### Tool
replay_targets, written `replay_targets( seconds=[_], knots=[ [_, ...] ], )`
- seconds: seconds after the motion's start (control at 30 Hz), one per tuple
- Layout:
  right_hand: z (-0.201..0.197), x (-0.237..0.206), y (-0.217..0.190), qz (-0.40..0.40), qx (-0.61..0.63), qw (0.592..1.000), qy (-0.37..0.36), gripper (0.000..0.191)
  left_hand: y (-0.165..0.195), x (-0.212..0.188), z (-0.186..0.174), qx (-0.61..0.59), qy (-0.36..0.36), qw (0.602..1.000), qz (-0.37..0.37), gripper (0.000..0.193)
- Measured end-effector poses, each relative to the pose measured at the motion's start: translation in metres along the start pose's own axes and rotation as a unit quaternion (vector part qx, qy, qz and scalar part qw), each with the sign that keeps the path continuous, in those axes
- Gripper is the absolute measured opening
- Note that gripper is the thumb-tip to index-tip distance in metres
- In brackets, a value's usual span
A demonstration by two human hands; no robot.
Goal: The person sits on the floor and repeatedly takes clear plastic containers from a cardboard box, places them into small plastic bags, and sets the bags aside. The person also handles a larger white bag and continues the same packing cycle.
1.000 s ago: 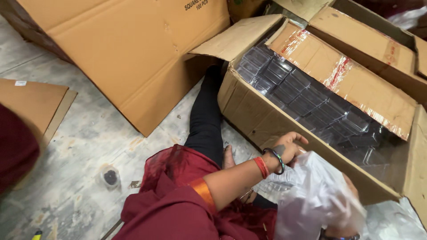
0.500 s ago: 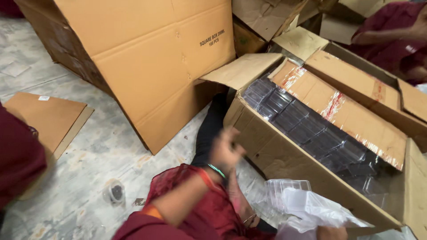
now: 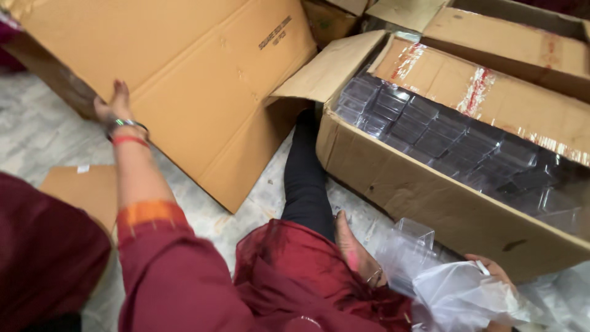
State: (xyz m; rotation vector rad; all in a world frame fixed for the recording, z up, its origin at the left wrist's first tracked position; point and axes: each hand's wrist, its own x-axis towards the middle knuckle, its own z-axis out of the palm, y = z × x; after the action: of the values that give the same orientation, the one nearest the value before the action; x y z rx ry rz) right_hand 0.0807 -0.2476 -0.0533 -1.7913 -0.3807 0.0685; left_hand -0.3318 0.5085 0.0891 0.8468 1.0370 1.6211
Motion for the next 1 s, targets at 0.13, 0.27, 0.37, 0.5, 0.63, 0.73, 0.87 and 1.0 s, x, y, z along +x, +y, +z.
replay_targets(
  seconds=[0.13, 0.27, 0.37, 0.5, 0.63, 0.73, 0.87, 1.0],
  knots=[
    [0.0, -0.007, -0.001, 0.014, 0.001, 1.0, 0.011, 0.017, -0.024, -0.079, 0.01, -0.052, 0.101, 0.992, 0.046, 0.096],
    [-0.004, -0.018, -0.014, 0.02, 0.03, 0.999, 0.02, 0.016, -0.039, -0.135, 0.012, -0.092, 0.092, 0.977, 0.166, 0.085],
    [-0.003, -0.029, -0.022, 0.037, -0.041, 0.997, 0.055, 0.016, -0.046, -0.155, 0.02, -0.061, 0.064, 0.962, 0.257, 0.068],
    [0.0, -0.031, -0.018, 0.004, 0.022, 0.999, 0.035, 0.016, -0.052, -0.186, 0.028, 0.02, 0.054, 0.945, 0.323, 0.063],
    [-0.01, -0.03, 0.003, 0.064, 0.01, 0.997, 0.043, 0.017, -0.049, -0.233, 0.033, 0.02, 0.032, 0.934, 0.356, 0.056],
    [-0.018, -0.028, 0.023, 0.119, 0.03, 0.992, 0.029, 0.022, -0.044, -0.272, 0.028, 0.006, 0.009, 0.926, 0.379, 0.055],
    [-0.026, -0.036, 0.047, 0.139, -0.022, 0.99, 0.022, 0.024, -0.028, -0.304, -0.003, 0.117, 0.038, 0.898, 0.422, 0.054],
    [-0.026, -0.045, 0.066, 0.152, 0.008, 0.988, -0.006, 0.027, -0.004, -0.308, -0.031, 0.175, -0.033, 0.838, 0.516, 0.05]
  ],
)
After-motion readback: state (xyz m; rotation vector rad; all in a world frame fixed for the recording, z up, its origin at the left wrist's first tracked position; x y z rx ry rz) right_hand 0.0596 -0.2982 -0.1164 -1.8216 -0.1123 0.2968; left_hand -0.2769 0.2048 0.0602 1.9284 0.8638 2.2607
